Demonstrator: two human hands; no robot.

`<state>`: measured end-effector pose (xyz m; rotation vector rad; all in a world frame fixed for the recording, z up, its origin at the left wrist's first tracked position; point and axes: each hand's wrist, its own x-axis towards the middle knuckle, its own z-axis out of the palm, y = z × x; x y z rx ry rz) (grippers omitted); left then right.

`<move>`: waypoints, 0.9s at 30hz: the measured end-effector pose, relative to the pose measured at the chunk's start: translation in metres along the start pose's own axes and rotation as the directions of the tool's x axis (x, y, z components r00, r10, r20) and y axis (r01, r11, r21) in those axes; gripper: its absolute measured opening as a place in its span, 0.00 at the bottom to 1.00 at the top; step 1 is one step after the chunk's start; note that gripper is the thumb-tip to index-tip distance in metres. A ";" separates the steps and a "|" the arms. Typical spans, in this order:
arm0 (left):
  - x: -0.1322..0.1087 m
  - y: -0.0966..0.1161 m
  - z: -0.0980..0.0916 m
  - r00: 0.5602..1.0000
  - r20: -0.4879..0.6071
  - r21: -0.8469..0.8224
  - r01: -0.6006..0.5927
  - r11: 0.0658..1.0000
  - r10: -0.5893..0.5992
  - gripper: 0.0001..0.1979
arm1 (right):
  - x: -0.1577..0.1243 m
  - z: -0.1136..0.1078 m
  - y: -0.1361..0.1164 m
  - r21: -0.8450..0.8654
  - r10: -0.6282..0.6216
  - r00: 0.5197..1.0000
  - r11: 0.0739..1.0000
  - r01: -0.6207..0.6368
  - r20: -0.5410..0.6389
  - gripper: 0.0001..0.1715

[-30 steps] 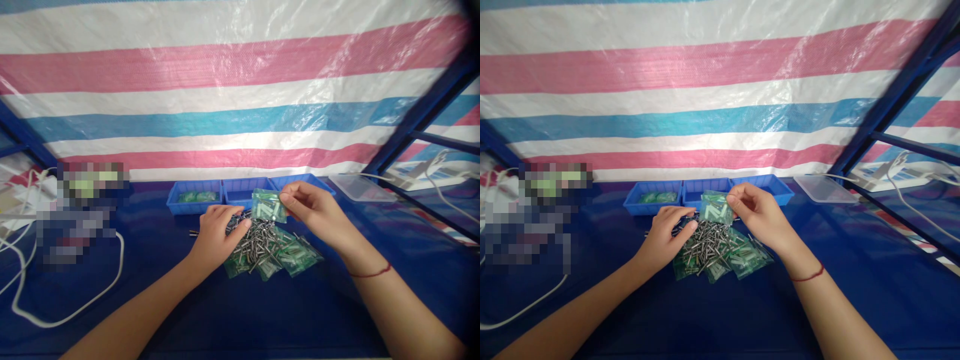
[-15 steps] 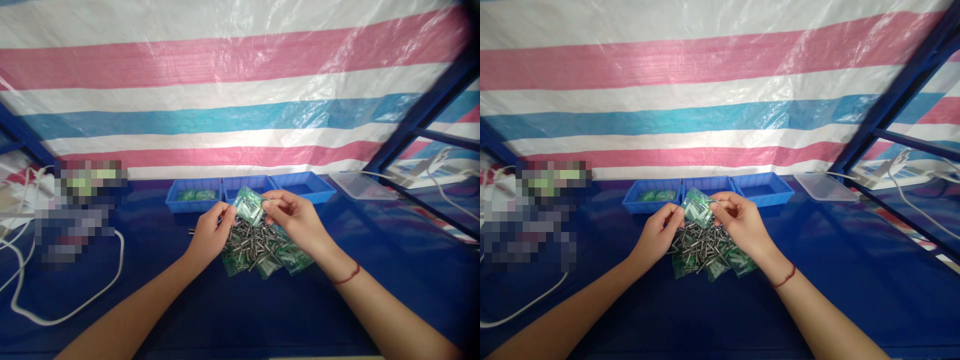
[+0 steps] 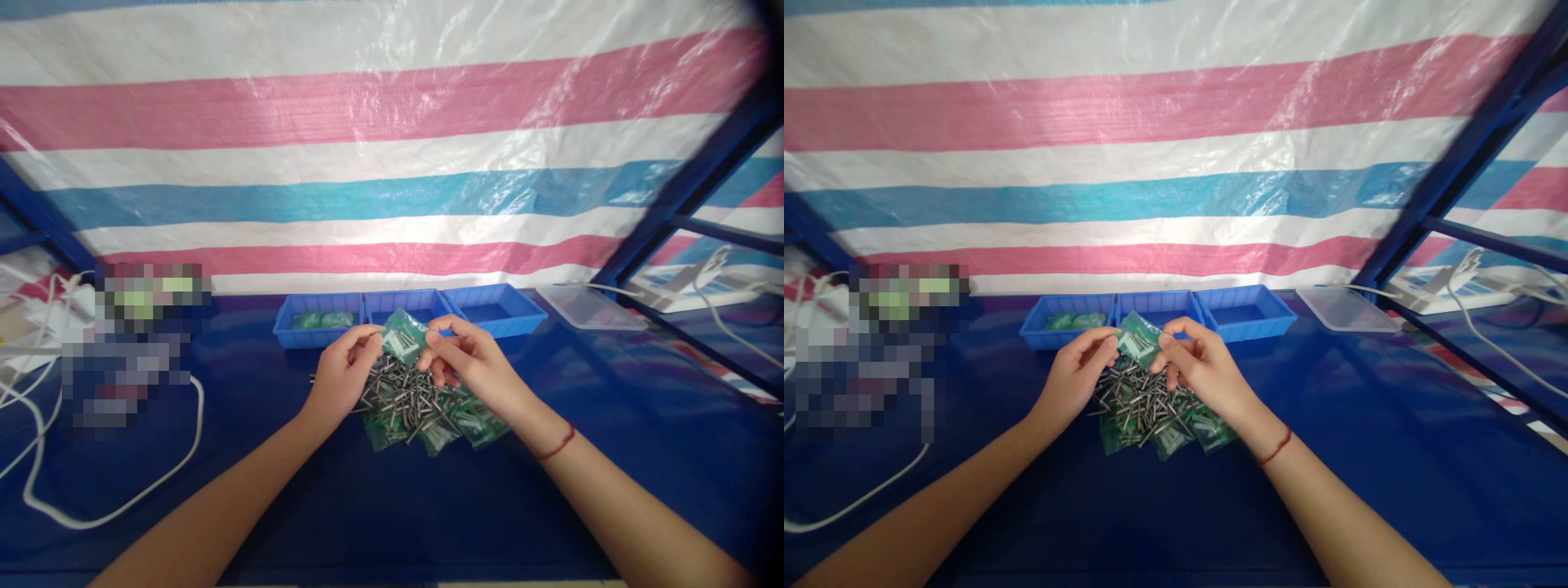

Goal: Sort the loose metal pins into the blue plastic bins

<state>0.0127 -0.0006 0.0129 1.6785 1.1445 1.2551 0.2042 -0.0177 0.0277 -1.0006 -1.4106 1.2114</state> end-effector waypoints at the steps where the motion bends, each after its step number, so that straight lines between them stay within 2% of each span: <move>1: 0.000 0.001 0.000 1.000 0.002 -0.018 -0.001 1.000 0.001 0.14 | 0.000 0.000 0.000 0.016 0.001 1.000 1.000 -0.001 -0.010 0.19; 6: -0.001 0.007 0.001 1.000 0.000 -0.048 0.013 0.999 -0.013 0.15 | 0.000 -0.001 0.001 -0.001 -0.043 0.998 0.999 0.043 -0.040 0.16; 10: -0.001 0.001 0.001 0.999 -0.012 -0.042 -0.036 0.998 0.035 0.12 | 0.001 0.000 0.002 0.027 -0.081 0.995 0.996 0.083 -0.055 0.13; 16: -0.002 -0.005 0.001 0.995 -0.040 0.011 -0.089 0.996 0.089 0.10 | 0.002 0.001 0.004 0.091 -0.091 0.993 0.991 0.097 -0.069 0.18; 19: -0.001 -0.002 0.001 0.997 -0.037 -0.013 -0.062 0.998 0.062 0.14 | 0.003 0.000 0.006 0.091 -0.102 0.991 0.990 0.111 -0.090 0.20; 21: -0.001 0.000 0.001 1.000 -0.003 -0.031 -0.014 0.999 0.014 0.17 | 0.004 -0.001 0.006 0.080 -0.107 0.987 0.990 0.117 -0.117 0.21; 24: -0.001 0.002 0.000 0.991 0.122 -0.004 0.059 0.998 -0.058 0.17 | 0.004 -0.003 0.007 0.050 -0.113 0.982 0.991 0.122 -0.154 0.20; 27: -0.001 0.005 -0.002 0.968 0.245 0.031 0.043 0.999 -0.049 0.23 | 0.004 -0.003 0.007 0.048 -0.111 0.981 0.992 0.120 -0.157 0.17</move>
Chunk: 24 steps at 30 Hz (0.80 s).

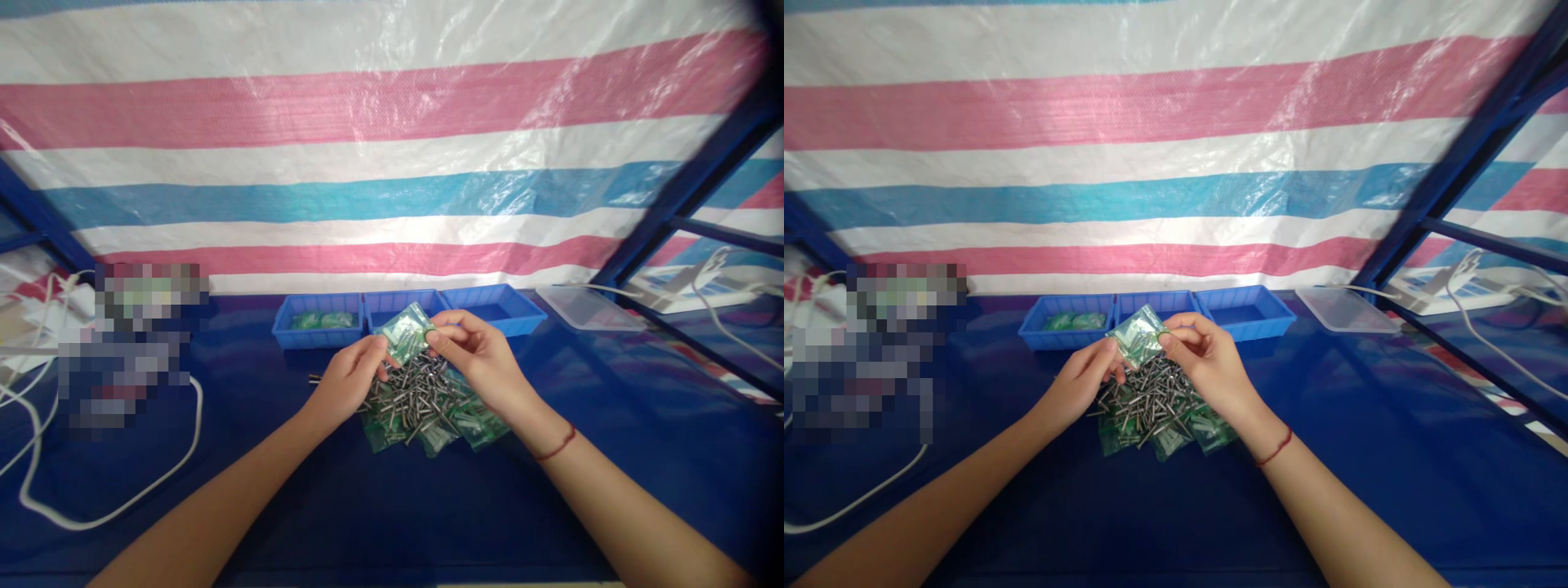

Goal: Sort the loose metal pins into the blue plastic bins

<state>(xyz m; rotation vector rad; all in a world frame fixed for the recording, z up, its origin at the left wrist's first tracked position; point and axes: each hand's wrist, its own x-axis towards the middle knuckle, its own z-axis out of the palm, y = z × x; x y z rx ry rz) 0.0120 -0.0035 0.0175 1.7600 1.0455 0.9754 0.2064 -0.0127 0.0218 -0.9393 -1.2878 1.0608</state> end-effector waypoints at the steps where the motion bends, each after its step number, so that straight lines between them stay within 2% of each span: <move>1: 0.000 0.001 -0.001 1.000 0.018 0.005 -0.017 1.000 0.017 0.24 | 0.000 0.000 0.000 0.007 0.004 1.000 1.000 -0.005 0.008 0.16; 5: 0.000 0.001 -0.001 0.999 0.006 -0.008 -0.040 0.999 0.040 0.20 | 0.000 0.000 -0.002 0.031 0.051 0.997 0.998 -0.053 0.061 0.16; 8: 0.002 -0.002 0.000 1.000 -0.009 -0.033 0.001 0.999 -0.001 0.18 | 0.001 0.000 -0.001 0.029 0.093 0.993 0.995 -0.095 0.080 0.16; 12: 0.003 0.000 0.001 0.998 -0.027 -0.076 0.054 0.996 -0.056 0.16 | 0.000 0.001 0.002 0.031 0.088 0.994 0.995 -0.091 0.067 0.15; 17: 0.000 0.009 0.001 0.995 -0.038 -0.095 0.083 0.992 -0.087 0.13 | -0.001 0.003 0.005 0.129 0.119 0.990 0.983 -0.127 0.069 0.16; 24: -0.001 0.004 0.004 0.999 -0.013 -0.165 0.032 0.986 -0.035 0.15 | -0.002 0.006 0.000 0.118 0.085 0.996 0.989 -0.087 0.029 0.17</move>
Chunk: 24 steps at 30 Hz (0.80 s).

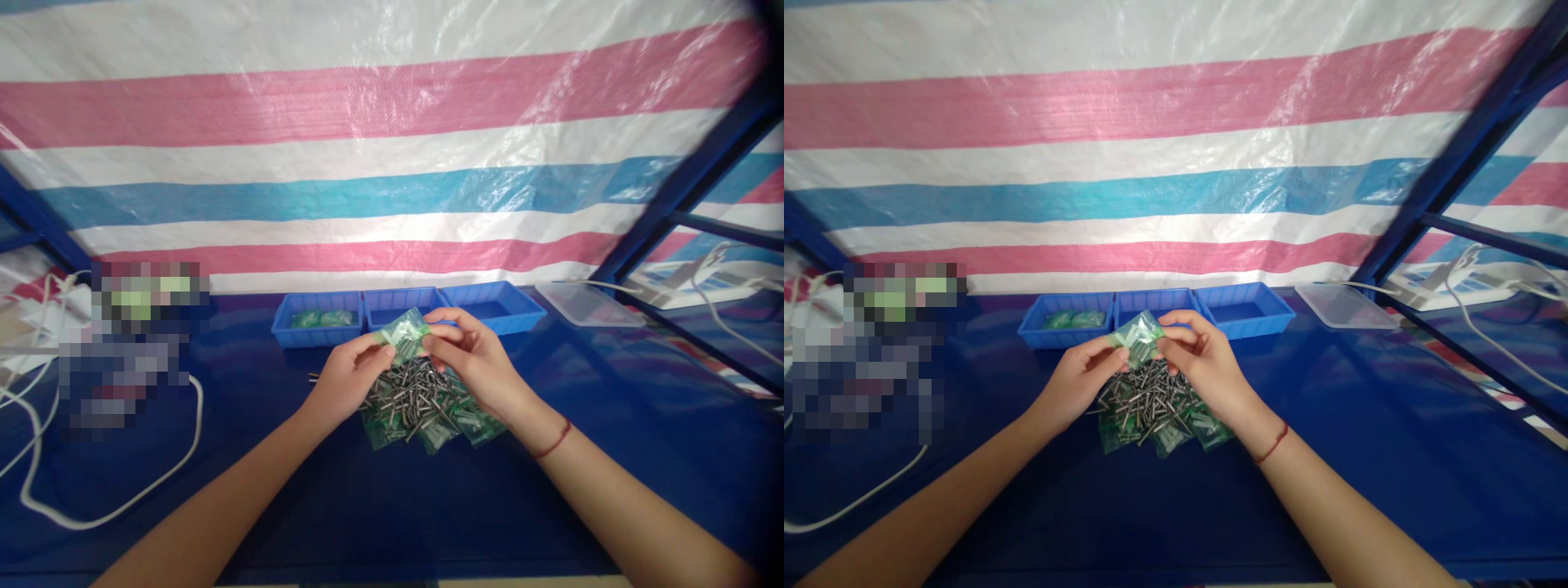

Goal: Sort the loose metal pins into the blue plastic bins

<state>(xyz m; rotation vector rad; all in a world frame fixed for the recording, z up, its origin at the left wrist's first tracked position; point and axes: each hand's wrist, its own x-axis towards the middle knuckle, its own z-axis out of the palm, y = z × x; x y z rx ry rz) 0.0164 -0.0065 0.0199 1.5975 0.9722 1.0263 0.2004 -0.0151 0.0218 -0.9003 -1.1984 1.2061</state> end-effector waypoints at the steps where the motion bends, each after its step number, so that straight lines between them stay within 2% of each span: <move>1: 0.000 -0.001 0.000 1.000 -0.007 -0.015 -0.017 1.000 0.017 0.16 | 0.000 0.000 0.000 -0.008 -0.003 1.000 1.000 0.003 -0.008 0.16; 3: 0.000 -0.002 0.001 0.999 -0.026 -0.040 -0.045 0.998 0.044 0.18 | 0.000 0.000 0.000 -0.024 0.003 1.000 1.000 -0.003 -0.005 0.15; 7: 0.000 -0.003 0.001 0.997 -0.039 -0.024 -0.072 0.997 0.071 0.17 | -0.001 0.000 0.001 -0.081 0.031 0.997 0.996 -0.026 0.070 0.14; 13: -0.002 -0.001 0.003 0.998 0.039 -0.013 -0.042 0.999 0.042 0.15 | -0.004 0.001 0.001 -0.140 -0.063 0.990 0.987 0.080 0.125 0.09; 16: -0.003 0.001 0.003 0.998 0.016 -0.015 -0.054 0.998 0.054 0.11 | -0.004 0.002 -0.002 -0.134 -0.071 0.988 0.987 0.089 0.135 0.08; 20: 0.007 0.004 -0.013 0.982 -0.119 0.090 -0.134 0.987 0.144 0.11 | -0.002 -0.004 -0.010 -0.216 -0.078 0.996 0.972 0.087 0.050 0.08; 22: 0.016 0.003 -0.032 0.949 -0.254 0.151 -0.153 0.977 0.188 0.14 | 0.001 -0.010 -0.012 -0.246 -0.106 0.994 0.964 0.099 -0.015 0.09; 24: 0.025 0.000 -0.054 0.898 -0.394 0.208 -0.121 0.971 0.196 0.24 | 0.003 -0.017 -0.013 -0.230 -0.121 0.991 0.967 0.106 -0.053 0.08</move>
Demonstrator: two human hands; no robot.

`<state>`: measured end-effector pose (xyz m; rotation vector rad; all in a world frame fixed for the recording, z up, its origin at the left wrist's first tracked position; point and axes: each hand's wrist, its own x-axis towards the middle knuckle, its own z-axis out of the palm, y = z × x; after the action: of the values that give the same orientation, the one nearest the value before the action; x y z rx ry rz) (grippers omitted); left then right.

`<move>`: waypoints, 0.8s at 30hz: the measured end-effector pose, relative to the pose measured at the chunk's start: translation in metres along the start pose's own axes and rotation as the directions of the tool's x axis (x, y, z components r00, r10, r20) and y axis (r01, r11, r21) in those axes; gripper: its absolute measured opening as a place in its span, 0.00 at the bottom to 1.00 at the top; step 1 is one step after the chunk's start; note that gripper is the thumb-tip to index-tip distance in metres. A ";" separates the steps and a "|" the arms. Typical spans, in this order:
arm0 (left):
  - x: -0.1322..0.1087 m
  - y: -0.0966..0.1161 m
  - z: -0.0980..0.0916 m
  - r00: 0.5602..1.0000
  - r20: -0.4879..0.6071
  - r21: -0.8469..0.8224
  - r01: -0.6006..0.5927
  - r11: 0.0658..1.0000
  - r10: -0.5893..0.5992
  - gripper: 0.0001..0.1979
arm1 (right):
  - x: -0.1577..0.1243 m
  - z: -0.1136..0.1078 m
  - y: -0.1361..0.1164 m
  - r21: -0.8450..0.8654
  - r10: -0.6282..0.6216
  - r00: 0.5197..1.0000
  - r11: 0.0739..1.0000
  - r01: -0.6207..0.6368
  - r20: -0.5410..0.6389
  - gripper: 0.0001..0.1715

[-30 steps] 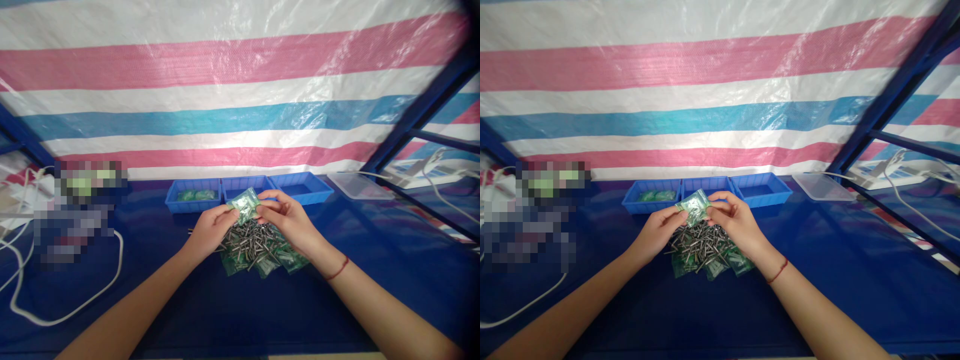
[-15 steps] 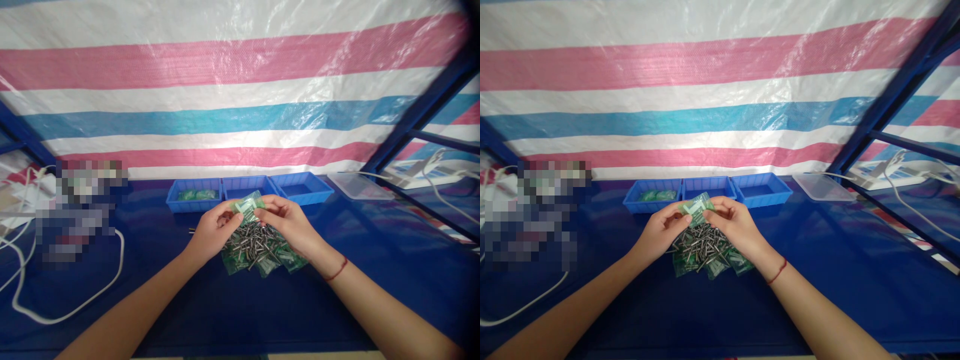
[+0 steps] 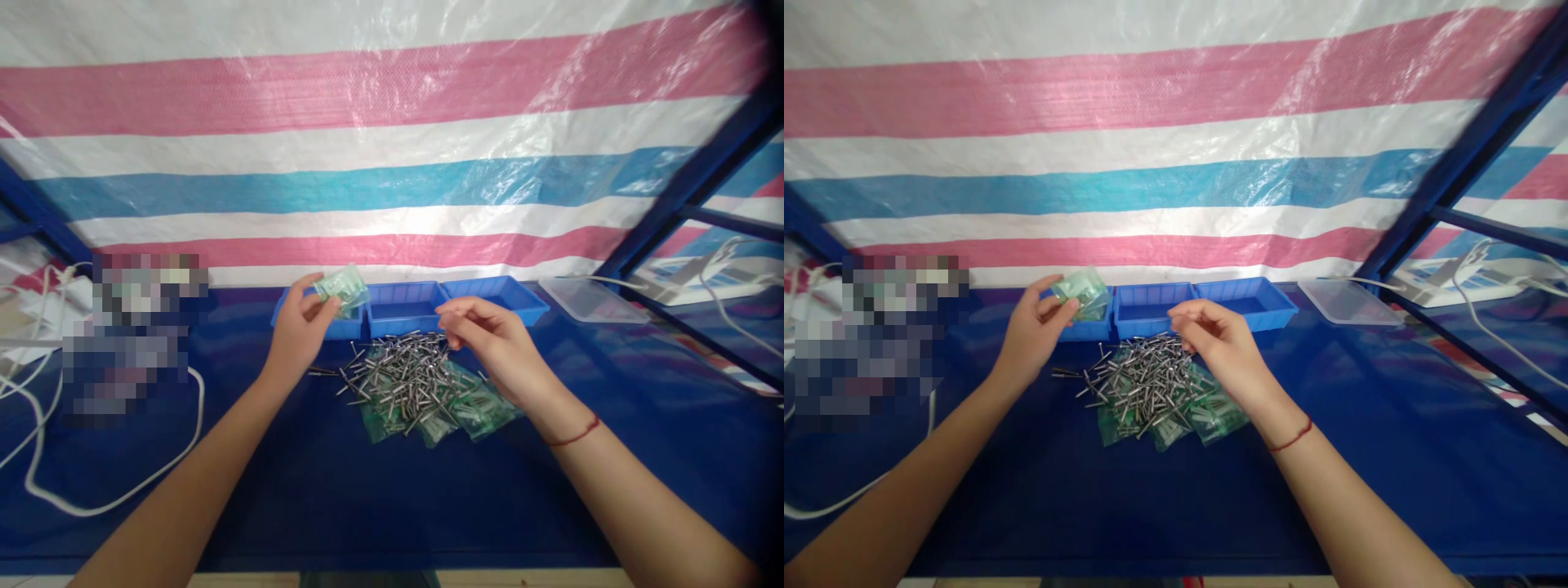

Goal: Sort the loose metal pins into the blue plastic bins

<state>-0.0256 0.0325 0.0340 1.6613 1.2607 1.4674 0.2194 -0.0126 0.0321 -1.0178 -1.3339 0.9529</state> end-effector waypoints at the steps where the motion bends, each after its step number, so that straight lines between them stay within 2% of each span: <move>1: 0.007 -0.004 -0.008 0.999 -0.049 0.062 -0.007 0.998 0.010 0.26 | 0.001 -0.002 0.001 0.013 0.005 1.000 1.000 -0.005 -0.009 0.08; 3: 0.017 -0.011 -0.021 0.996 -0.077 0.277 -0.030 0.960 0.053 0.26 | 0.002 -0.005 0.002 0.029 0.028 1.000 0.999 -0.028 -0.013 0.08; 4: 0.019 -0.013 -0.025 0.997 -0.049 0.401 -0.039 0.915 0.064 0.23 | 0.002 -0.005 0.002 0.031 0.043 0.999 0.999 -0.043 -0.009 0.08; 7: 0.020 -0.016 -0.030 0.993 0.088 0.721 -0.116 0.683 0.075 0.14 | 0.002 -0.004 0.002 0.018 0.078 0.997 0.997 -0.078 0.000 0.06; 9: 0.018 -0.016 -0.028 0.990 0.110 0.829 -0.138 0.542 0.084 0.15 | 0.002 -0.003 0.000 0.003 0.083 0.997 0.997 -0.083 -0.006 0.06; 10: 0.017 -0.015 -0.027 0.991 0.099 0.854 -0.132 0.503 0.091 0.16 | 0.002 -0.003 -0.001 -0.009 0.079 0.997 0.997 -0.079 -0.013 0.06; 13: 0.014 -0.011 -0.024 0.992 0.079 0.873 -0.117 0.474 0.100 0.19 | 0.003 -0.007 -0.001 -0.075 0.043 0.999 0.996 -0.045 -0.023 0.08; 19: 0.013 -0.008 -0.026 0.990 0.121 0.884 -0.143 0.445 0.077 0.14 | 0.005 -0.014 0.005 -0.303 -0.012 0.999 0.953 0.026 0.049 0.07; 22: 0.013 -0.009 -0.026 0.988 0.117 0.879 -0.151 0.452 0.103 0.12 | 0.004 -0.015 0.003 -0.478 -0.021 0.992 0.875 0.076 0.121 0.06; 24: 0.014 -0.009 -0.027 0.987 0.114 0.881 -0.153 0.447 0.114 0.11 | 0.003 -0.016 0.000 -0.602 -0.007 0.984 0.790 0.114 0.178 0.06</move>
<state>-0.0545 0.0445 0.0377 2.4663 2.1445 0.7895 0.2356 -0.0105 0.0336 -1.3899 -1.8731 0.5594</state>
